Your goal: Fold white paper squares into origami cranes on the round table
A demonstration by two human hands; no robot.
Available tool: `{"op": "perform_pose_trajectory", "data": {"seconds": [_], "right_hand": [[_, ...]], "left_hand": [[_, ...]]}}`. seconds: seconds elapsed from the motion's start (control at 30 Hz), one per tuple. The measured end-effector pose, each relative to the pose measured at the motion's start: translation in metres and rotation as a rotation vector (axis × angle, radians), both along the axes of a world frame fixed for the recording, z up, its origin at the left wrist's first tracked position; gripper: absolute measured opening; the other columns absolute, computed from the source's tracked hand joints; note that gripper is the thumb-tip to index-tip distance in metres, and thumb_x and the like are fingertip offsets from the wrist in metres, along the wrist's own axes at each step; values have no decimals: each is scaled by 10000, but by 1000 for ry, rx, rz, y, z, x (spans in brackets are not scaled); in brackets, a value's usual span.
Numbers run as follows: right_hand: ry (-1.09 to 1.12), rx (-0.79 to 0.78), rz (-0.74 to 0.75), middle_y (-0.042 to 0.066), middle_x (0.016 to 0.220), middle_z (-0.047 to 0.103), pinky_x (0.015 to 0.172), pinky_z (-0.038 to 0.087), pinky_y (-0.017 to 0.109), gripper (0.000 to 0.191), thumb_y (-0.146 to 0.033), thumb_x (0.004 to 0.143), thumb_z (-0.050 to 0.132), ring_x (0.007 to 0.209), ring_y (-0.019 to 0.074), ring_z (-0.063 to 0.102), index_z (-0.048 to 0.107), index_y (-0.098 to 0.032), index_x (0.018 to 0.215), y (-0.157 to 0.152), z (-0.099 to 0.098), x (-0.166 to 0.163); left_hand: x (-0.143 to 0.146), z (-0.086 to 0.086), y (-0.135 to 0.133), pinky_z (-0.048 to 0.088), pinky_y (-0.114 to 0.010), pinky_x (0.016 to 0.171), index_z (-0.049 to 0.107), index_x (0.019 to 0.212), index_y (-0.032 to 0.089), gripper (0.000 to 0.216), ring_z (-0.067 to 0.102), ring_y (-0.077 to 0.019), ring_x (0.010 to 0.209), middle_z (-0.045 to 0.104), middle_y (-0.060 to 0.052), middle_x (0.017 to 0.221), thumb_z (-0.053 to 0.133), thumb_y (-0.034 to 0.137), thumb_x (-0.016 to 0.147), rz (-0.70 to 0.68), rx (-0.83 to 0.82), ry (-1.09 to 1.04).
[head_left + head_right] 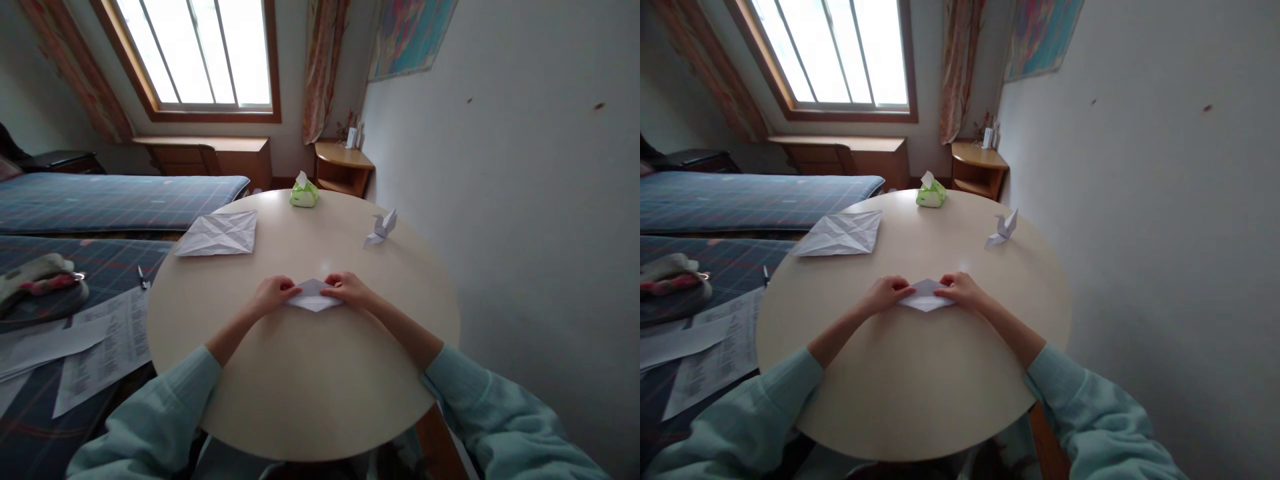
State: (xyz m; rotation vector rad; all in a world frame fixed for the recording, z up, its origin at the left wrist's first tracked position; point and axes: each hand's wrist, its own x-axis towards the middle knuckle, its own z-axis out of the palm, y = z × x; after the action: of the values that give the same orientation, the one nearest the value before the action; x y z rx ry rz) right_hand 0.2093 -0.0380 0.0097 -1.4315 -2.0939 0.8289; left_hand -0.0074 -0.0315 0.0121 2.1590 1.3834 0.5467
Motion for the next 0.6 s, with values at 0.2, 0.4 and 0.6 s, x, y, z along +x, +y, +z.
{"op": "perform_pose_trajectory", "data": {"seconds": [0.2,0.4,0.6], "right_hand": [[-209,195,-123,29,679,632,529,364,222,171,-336,683,618,588,130,541,627,-177,746,-10,5,-5],[-221,475,-92,108,896,591,751,421,342,275,-275,692,625,851,212,521,579,-142,928,-11,-9,-5],[-27,466,331,69,934,619,795,451,304,131,-234,786,529,875,159,560,611,-189,878,-11,-6,5]], "left_hand": [[5,-6,-9,390,-302,917,559,1093,216,294,486,-166,1085,534,-62,1185,465,248,816,-298,336,-117],[4,-14,-8,356,-359,968,534,1134,222,314,415,-181,1179,525,-49,1216,431,289,845,-439,354,51],[3,-15,-5,358,-371,960,564,1088,249,276,443,-181,1156,547,-28,1192,430,244,846,-447,444,133]]}}
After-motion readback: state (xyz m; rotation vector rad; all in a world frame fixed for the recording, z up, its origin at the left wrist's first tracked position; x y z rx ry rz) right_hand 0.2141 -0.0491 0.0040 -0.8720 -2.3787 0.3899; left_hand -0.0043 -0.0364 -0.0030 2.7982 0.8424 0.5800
